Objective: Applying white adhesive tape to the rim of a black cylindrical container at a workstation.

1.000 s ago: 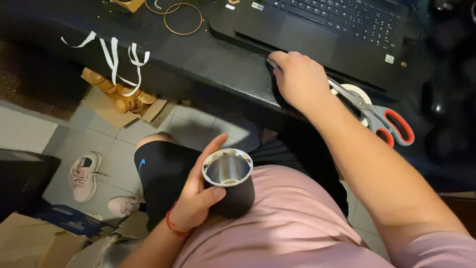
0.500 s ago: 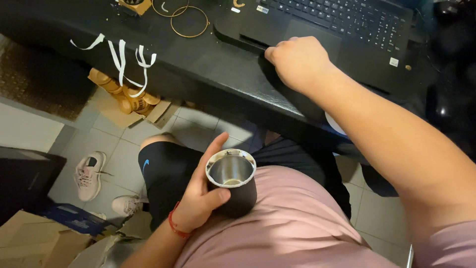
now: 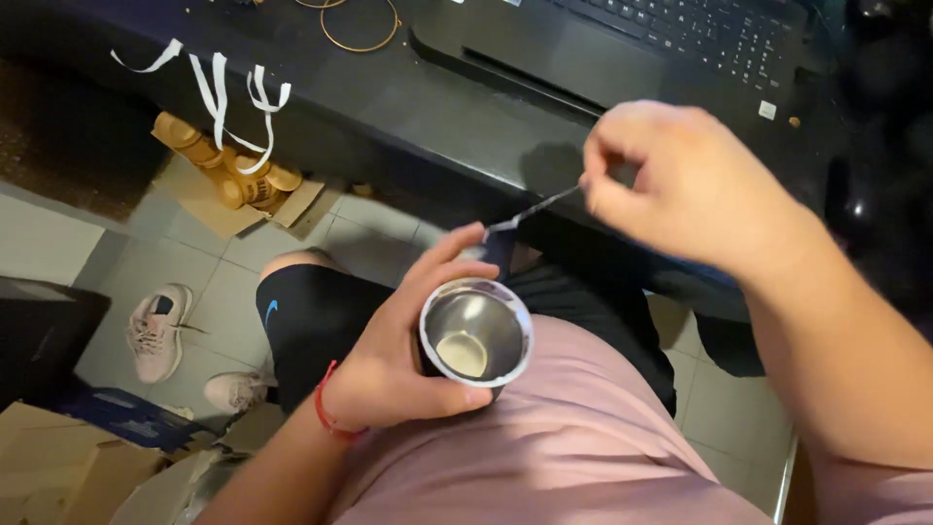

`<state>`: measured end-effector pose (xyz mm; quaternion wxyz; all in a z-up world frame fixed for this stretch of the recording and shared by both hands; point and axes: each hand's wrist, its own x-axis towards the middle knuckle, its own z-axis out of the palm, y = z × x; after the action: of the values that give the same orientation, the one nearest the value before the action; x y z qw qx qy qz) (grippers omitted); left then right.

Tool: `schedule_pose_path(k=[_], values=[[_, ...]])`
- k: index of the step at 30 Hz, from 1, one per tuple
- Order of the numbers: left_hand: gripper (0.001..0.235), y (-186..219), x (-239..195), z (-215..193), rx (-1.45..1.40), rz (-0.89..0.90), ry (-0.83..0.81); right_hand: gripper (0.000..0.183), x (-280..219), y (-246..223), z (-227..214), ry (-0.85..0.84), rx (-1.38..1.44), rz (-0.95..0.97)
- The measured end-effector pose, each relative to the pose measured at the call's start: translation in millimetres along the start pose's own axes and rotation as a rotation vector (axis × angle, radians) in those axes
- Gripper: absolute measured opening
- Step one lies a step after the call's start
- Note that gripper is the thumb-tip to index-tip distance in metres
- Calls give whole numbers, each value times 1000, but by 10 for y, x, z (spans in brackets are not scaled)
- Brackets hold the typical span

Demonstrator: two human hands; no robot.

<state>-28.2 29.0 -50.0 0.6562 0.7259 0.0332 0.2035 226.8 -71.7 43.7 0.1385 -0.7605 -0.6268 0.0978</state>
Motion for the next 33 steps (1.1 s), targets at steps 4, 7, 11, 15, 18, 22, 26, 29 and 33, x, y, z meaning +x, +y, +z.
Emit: schedule_pose_path(k=[4,7,11,15,18,22,26,29,33], values=[[78,185,125,83,115,17,-82,13,-189,-197,102,-34,-140,-132],[79,177,184,195,177,57,-200,13,-279,-351,85,-54,17,-159],[88,148,197,281,205,-17,-189,9,-349,-339,18,41,85,-165],[92,108,167,277,116,-31,-194,40,-439,-237,24,207,349,0],[93,46,116,308,-10,-32,-140,38,-556,-64,370,190,787,35],[96,14,157,307,-28,24,-189,28,-585,-223,739,102,1116,116],[91,75,197,327,-58,53,-178,9,-553,-352,772,288,1062,132],[93,-1,134,328,-77,-16,-180,13,-550,-330,711,355,966,78],[92,-65,108,346,-210,-88,-156,20,-508,-332,594,392,880,177]])
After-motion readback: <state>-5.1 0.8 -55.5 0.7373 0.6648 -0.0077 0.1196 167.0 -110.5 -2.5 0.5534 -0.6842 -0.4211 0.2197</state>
